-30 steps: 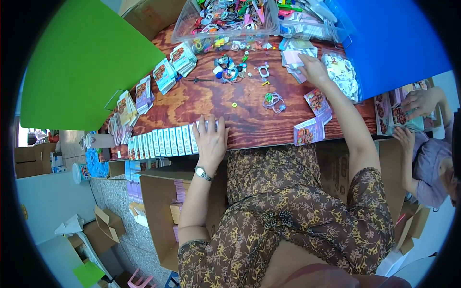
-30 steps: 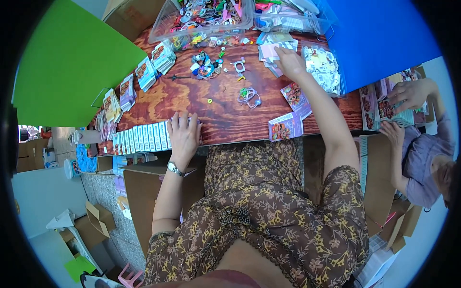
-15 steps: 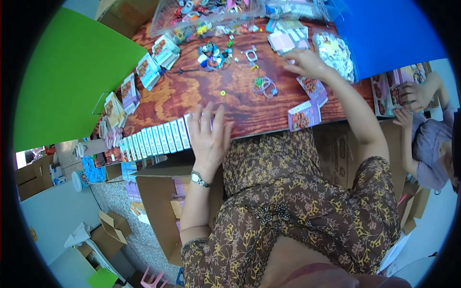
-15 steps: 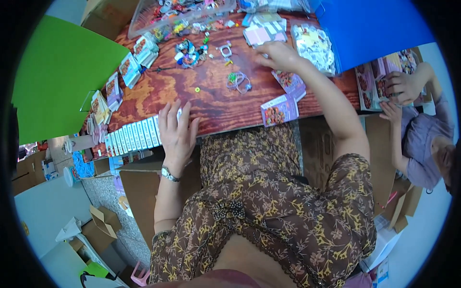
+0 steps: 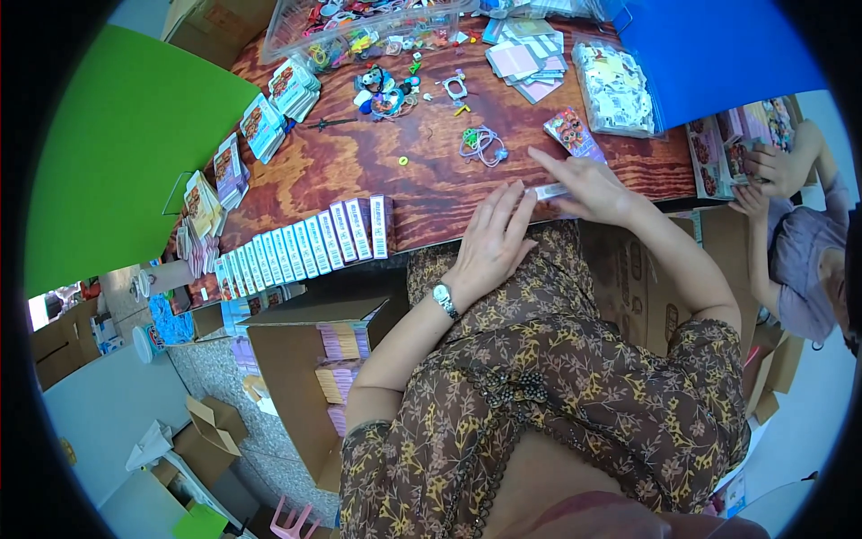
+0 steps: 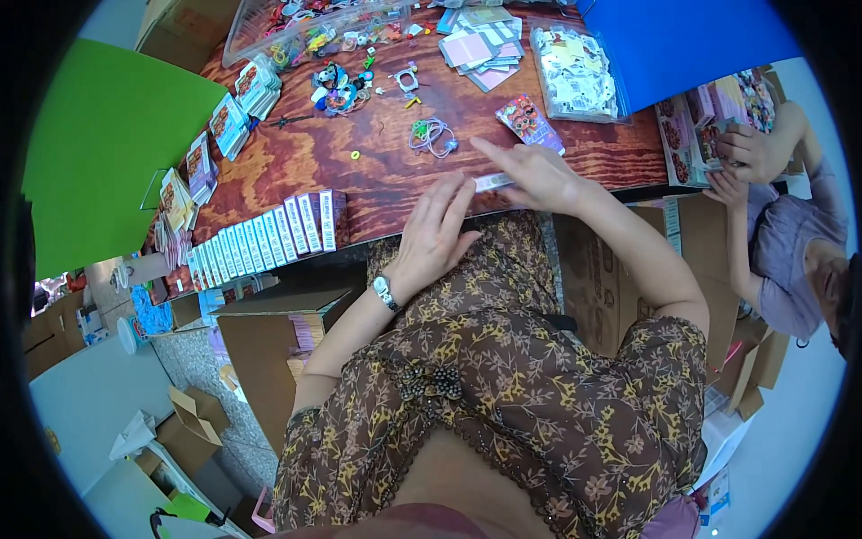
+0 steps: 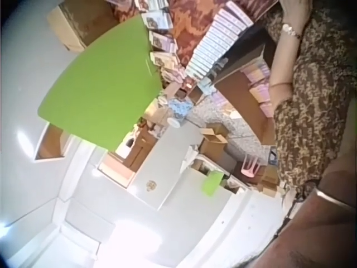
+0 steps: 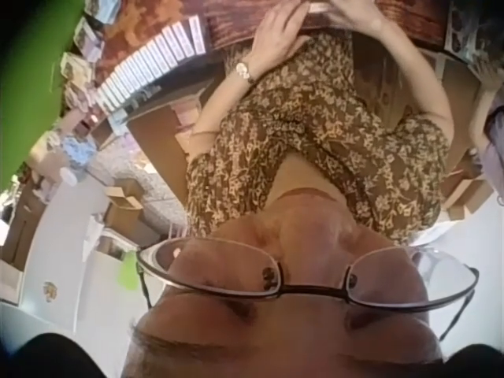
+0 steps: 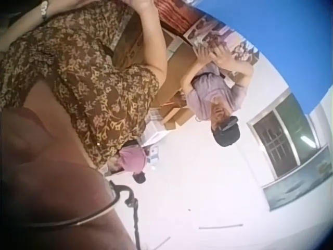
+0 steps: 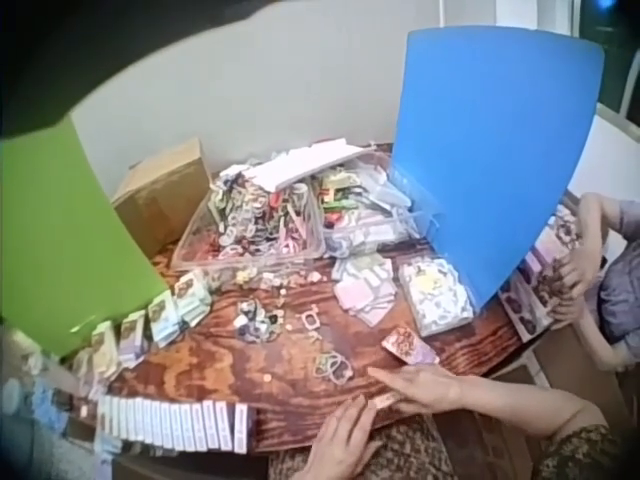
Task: Packing small cards and items into small boxes and packaging.
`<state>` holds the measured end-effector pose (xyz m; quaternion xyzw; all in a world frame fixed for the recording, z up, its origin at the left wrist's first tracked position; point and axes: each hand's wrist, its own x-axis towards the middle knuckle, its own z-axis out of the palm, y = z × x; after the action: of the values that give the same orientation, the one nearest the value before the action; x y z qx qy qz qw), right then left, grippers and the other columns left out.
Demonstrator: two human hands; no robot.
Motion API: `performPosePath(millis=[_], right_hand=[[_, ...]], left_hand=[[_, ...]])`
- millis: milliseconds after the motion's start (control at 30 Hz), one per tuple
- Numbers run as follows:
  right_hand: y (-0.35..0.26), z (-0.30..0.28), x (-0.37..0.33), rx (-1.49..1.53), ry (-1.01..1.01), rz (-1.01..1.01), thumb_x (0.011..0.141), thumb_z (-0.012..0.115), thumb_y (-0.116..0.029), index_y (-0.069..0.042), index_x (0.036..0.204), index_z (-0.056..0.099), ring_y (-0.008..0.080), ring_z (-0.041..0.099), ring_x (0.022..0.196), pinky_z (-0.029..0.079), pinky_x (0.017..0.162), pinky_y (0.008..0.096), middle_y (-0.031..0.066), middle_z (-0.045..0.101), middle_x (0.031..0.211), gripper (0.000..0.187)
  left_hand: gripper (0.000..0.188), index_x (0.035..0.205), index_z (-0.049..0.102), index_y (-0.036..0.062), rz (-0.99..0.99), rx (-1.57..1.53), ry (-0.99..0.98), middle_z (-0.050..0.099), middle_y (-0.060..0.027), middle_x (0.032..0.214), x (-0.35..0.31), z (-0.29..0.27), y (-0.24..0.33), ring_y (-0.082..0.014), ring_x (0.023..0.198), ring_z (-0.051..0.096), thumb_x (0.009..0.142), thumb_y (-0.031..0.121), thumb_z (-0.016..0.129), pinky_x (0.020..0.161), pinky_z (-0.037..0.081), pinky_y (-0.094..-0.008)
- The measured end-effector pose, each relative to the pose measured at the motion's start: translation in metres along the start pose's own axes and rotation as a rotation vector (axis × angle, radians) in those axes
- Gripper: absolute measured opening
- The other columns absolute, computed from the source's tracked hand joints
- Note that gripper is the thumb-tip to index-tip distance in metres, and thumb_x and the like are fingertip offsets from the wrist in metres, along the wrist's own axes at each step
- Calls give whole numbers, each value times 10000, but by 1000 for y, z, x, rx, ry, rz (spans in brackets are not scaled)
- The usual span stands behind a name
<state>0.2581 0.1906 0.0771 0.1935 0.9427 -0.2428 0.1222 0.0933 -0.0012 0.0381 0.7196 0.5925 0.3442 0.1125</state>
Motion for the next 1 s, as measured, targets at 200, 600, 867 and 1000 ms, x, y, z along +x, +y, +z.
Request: performPosePath(millis=[200, 600, 867, 1000], right_hand=[[9, 3, 25, 637, 208, -168, 962, 639, -122, -112, 1529, 397, 299, 697, 974, 555, 862, 392, 140, 702, 1076, 616], [-52, 58, 22, 1659, -126, 358, 1054, 533, -199, -77, 1385, 495, 106, 666, 865, 552, 689, 265, 43, 671, 1052, 355], [-55, 57, 53, 1141, -104, -39, 1026, 571, -136, -13, 1181, 620, 65, 632, 844, 502, 679, 240, 4, 666, 961, 204], [-25, 19, 89, 324, 288, -139, 942, 650, -142, -56, 1104, 665, 208, 680, 797, 534, 700, 368, 88, 675, 962, 184]], left_hand=[[889, 1511, 366, -8, -48, 3, 35, 381, -265, 1515, 0, -8, -3, -469, 1389, 392, 753, 113, 815, 1153, 361, -507], [1255, 1576, 122, -46, -177, -228, 272, 256, -302, 1595, -17, -1, -22, -463, 1470, 289, 675, 295, 926, 1187, 298, -519], [1171, 1526, 232, -41, -330, -287, 291, 476, -258, 1427, -33, 7, -26, -401, 1311, 510, 656, 266, 953, 1069, 446, -461], [1011, 1361, 402, -37, -546, -379, 327, 570, -226, 1269, -38, 0, -26, -358, 1163, 613, 606, 309, 979, 950, 515, -430]])
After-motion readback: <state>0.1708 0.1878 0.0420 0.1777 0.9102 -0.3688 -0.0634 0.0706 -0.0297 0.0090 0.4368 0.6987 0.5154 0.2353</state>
